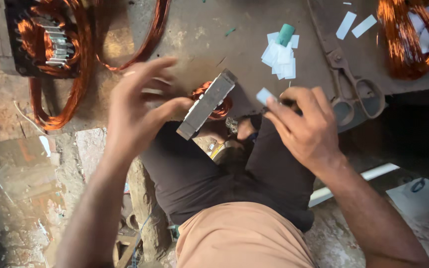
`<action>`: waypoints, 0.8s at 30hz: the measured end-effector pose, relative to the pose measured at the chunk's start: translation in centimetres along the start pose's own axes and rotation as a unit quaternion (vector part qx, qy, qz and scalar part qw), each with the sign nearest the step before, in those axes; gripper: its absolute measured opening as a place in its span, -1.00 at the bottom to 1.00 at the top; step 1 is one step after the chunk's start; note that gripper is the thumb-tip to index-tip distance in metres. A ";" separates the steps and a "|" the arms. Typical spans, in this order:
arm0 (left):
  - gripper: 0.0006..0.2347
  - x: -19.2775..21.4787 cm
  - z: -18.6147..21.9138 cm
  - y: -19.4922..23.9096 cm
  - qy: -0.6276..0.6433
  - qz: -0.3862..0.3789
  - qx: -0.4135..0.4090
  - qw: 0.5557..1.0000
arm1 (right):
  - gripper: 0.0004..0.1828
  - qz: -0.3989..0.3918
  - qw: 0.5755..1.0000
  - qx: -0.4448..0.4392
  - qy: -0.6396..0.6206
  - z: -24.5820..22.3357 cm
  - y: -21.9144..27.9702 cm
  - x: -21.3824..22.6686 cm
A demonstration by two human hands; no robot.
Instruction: The person winds copper wire around a stator core and inserts white insulation paper into the slots by hand and using a thin metal tool. They manipulate the motor components on a workbench, occasionally using scissors to cut material.
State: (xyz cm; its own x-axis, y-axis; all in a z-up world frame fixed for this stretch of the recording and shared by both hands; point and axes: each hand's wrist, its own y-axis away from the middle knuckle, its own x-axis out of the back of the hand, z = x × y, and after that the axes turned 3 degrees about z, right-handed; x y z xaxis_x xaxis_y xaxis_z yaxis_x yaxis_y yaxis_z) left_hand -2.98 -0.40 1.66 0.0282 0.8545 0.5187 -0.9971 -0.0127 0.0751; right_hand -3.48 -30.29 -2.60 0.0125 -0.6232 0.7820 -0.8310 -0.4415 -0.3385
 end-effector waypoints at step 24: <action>-0.87 -14.2 3.0 6.1 0.417 -0.110 0.175 0.885 | -0.64 0.050 0.975 -0.141 0.164 -0.4 1.6 5.6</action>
State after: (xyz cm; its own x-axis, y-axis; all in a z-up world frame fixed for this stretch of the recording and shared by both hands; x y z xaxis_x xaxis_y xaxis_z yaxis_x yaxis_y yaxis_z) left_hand -9.21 -14.16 -2.66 0.0116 0.9409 -0.3385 -0.8864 0.1663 0.4321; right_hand -5.01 -34.23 1.45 -0.2154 -0.3940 0.8935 -0.9397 -0.1654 -0.2994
